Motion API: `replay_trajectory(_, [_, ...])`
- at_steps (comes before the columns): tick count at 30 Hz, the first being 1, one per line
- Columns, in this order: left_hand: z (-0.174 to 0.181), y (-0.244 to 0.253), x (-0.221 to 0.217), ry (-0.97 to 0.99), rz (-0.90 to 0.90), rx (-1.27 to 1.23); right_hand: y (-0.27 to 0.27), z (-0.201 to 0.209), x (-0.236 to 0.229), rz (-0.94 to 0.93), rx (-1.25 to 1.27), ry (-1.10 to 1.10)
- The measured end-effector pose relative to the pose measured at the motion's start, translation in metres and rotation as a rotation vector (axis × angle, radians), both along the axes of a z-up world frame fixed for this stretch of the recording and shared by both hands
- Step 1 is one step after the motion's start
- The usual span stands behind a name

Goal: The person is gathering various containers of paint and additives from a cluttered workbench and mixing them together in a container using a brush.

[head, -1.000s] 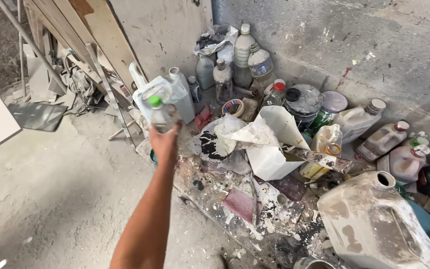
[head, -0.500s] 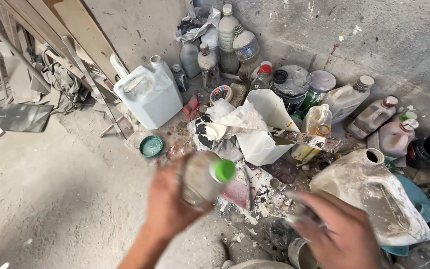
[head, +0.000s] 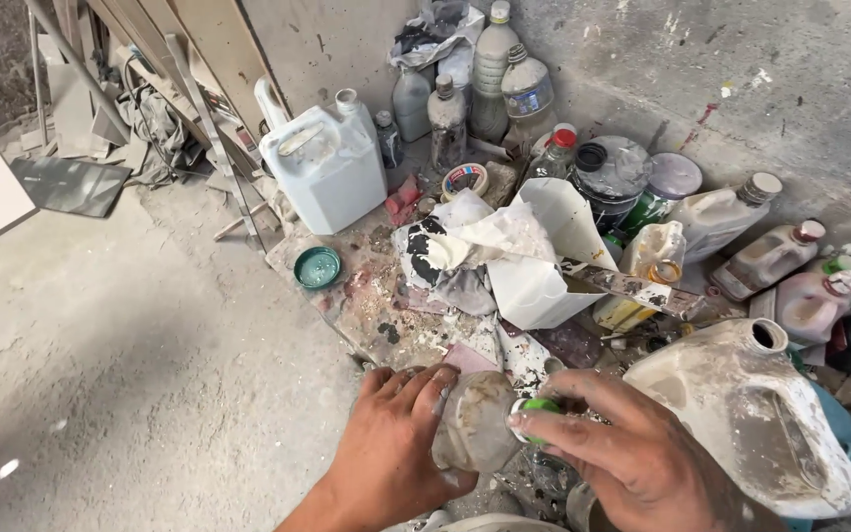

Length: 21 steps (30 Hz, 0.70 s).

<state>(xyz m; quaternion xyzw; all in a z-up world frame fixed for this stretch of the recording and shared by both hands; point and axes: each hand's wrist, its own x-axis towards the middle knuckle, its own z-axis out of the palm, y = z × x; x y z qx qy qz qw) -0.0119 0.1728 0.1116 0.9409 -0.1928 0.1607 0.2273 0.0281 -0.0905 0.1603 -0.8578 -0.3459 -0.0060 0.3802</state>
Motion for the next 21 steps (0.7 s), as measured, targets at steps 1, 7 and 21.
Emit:
replay_trajectory(1, [0.001,-0.002,-0.001,0.058,-0.003,0.010,-0.002,0.008,0.002,0.094,0.064,0.060])
replay_trajectory(7, [0.009,-0.009,0.000,0.084,-0.018,0.063,-0.007,0.003,0.004,-0.139,-0.168,0.178])
replay_trajectory(21, [-0.006,-0.011,0.004,0.152,-0.163,0.121,-0.053,-0.044,-0.056,-0.598,0.663,0.712])
